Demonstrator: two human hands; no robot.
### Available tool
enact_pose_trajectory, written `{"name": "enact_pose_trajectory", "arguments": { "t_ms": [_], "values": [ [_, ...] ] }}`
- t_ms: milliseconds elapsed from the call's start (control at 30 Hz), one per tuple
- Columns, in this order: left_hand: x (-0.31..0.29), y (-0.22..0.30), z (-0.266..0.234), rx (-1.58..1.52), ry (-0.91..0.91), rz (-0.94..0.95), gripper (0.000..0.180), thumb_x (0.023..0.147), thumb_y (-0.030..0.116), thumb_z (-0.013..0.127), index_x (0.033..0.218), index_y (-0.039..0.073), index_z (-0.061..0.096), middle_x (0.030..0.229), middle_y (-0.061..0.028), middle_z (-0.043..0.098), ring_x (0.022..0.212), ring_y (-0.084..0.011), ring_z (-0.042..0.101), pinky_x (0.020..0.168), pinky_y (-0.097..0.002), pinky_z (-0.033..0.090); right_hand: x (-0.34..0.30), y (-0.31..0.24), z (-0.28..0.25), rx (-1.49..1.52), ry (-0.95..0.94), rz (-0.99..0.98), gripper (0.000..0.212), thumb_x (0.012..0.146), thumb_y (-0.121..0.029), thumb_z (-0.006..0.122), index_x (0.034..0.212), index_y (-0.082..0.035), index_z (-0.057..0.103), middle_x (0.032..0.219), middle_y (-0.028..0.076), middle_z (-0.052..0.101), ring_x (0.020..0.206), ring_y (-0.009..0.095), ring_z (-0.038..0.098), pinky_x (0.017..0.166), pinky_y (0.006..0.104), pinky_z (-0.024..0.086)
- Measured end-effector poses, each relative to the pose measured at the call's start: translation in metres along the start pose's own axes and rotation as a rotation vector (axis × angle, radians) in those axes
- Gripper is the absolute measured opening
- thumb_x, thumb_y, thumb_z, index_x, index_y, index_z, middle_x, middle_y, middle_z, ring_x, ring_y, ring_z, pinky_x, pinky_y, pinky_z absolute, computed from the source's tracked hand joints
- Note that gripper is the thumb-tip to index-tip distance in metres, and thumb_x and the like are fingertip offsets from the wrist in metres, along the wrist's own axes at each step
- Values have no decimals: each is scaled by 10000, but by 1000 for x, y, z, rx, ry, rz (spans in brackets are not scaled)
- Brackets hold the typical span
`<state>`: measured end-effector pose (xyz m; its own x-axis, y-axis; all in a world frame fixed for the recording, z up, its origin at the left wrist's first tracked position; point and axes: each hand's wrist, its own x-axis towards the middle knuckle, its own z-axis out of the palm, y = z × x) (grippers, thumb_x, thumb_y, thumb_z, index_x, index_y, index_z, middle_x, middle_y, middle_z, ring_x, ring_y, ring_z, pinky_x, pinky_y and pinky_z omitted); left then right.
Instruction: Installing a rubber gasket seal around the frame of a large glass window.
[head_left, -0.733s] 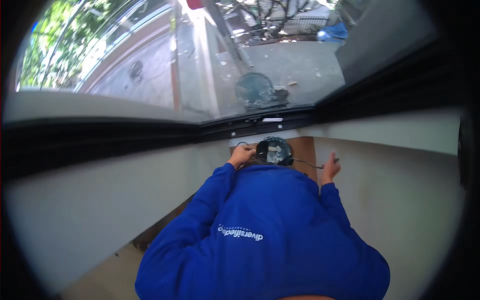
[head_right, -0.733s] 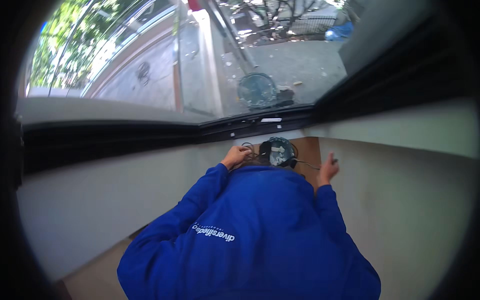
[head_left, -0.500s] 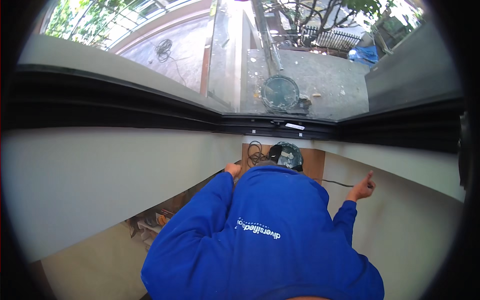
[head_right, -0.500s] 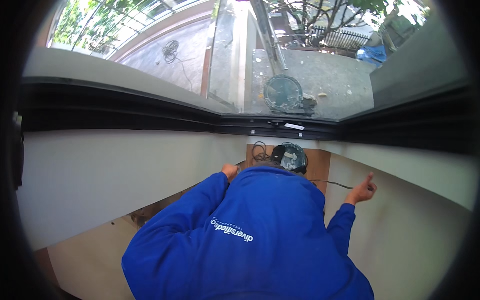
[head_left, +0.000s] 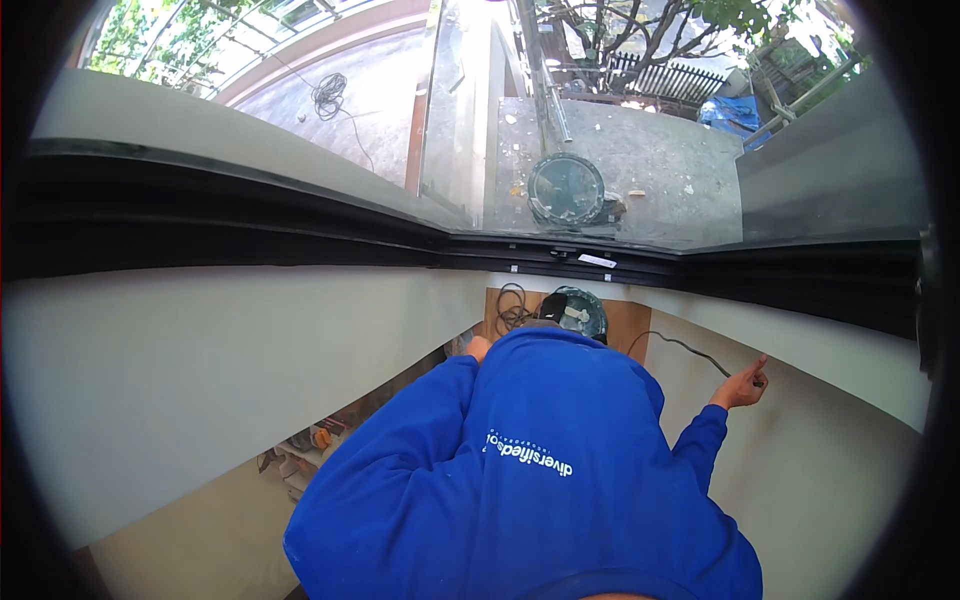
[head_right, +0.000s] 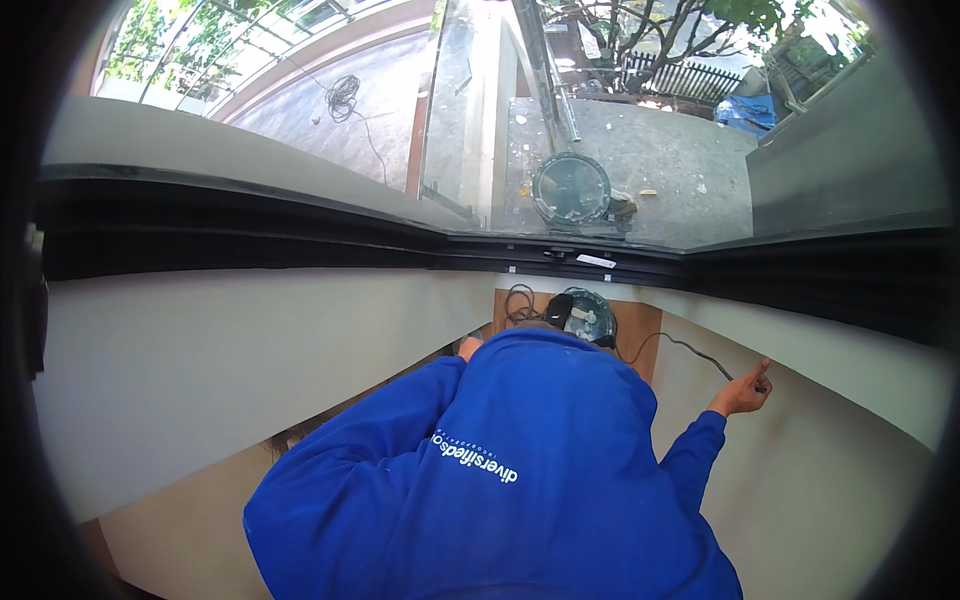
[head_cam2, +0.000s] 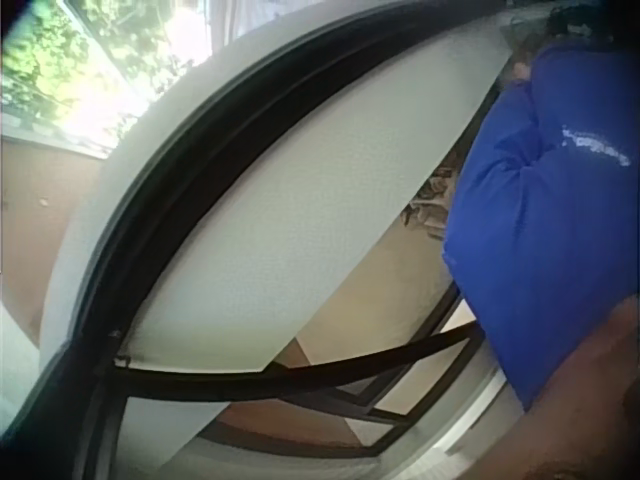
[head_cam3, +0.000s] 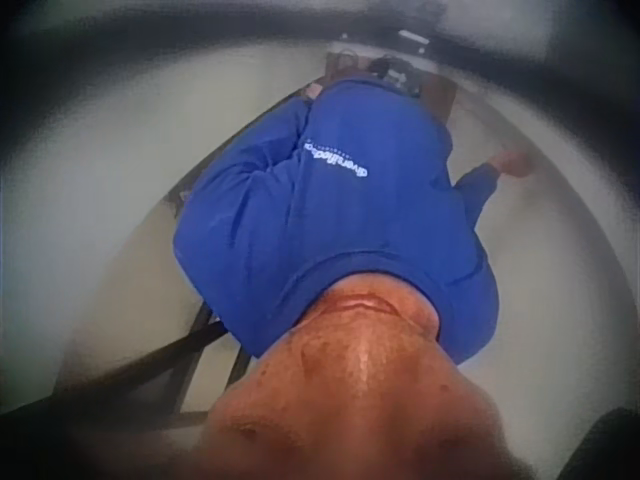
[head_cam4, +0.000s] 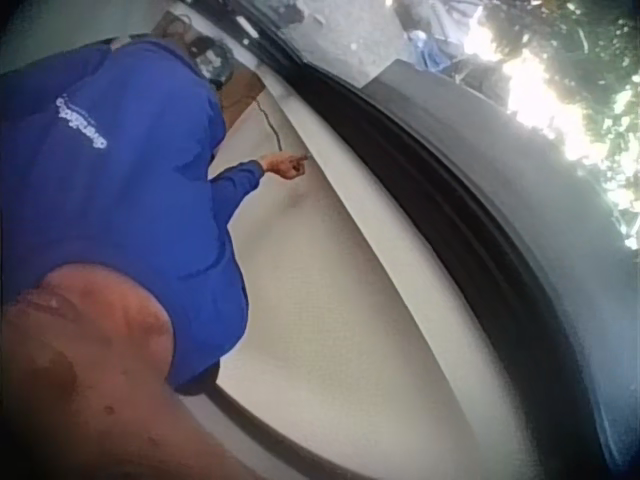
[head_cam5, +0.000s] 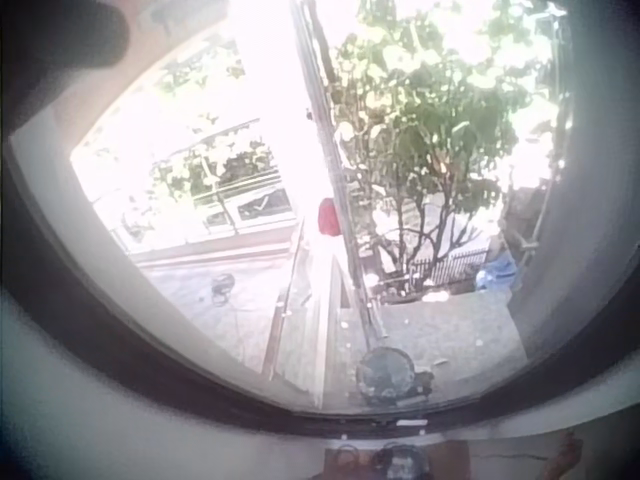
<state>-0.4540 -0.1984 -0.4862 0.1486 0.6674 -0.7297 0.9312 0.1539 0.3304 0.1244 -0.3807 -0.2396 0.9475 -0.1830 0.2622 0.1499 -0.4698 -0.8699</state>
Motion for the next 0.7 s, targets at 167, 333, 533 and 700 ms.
{"name": "enact_pose_trajectory", "arguments": {
  "t_ms": [167, 333, 533, 700],
  "values": [
    [-1, 82, -51, -8, 18, 55, 428, 830, 433, 718, 880, 11, 756, 908, -211, 728, 863, -333, 718, 761, -399, 546, -39, 43, -2, -118, -136, 61, 582, 861, -511, 742, 666, -7, 526, 647, 42, 509, 627, 172, 453, 632, 354, 425],
    [1, 97, -38, -482, 40, -98, 341, 839, 241, 731, 1046, -29, 706, 812, -168, 720, 716, -251, 704, 610, -363, 546, -114, 114, 5, -346, -861, 436, 437, 893, -373, 727, 701, 0, 603, 706, 67, 608, 688, 166, 524, 665, 353, 447],
    [-48, 146, -191, -1197, 584, -83, 752, 849, 93, 648, 1479, -71, 272, 849, -115, 636, 613, -186, 633, 502, -302, 517, -167, 200, -48, -209, -852, 766, 437, 867, -412, 726, 865, 23, 685, 841, 118, 684, 773, 202, 598, 730, 373, 494],
    [-115, 167, -292, -1253, 745, -47, 823, 844, 85, 645, 1508, -99, 194, 873, -115, 646, 638, -170, 630, 529, -286, 530, -123, 198, -38, -561, -1081, 662, 416, 882, -434, 699, 914, -20, 712, 851, 97, 702, 818, 179, 612, 765, 347, 501]
  ]
}}
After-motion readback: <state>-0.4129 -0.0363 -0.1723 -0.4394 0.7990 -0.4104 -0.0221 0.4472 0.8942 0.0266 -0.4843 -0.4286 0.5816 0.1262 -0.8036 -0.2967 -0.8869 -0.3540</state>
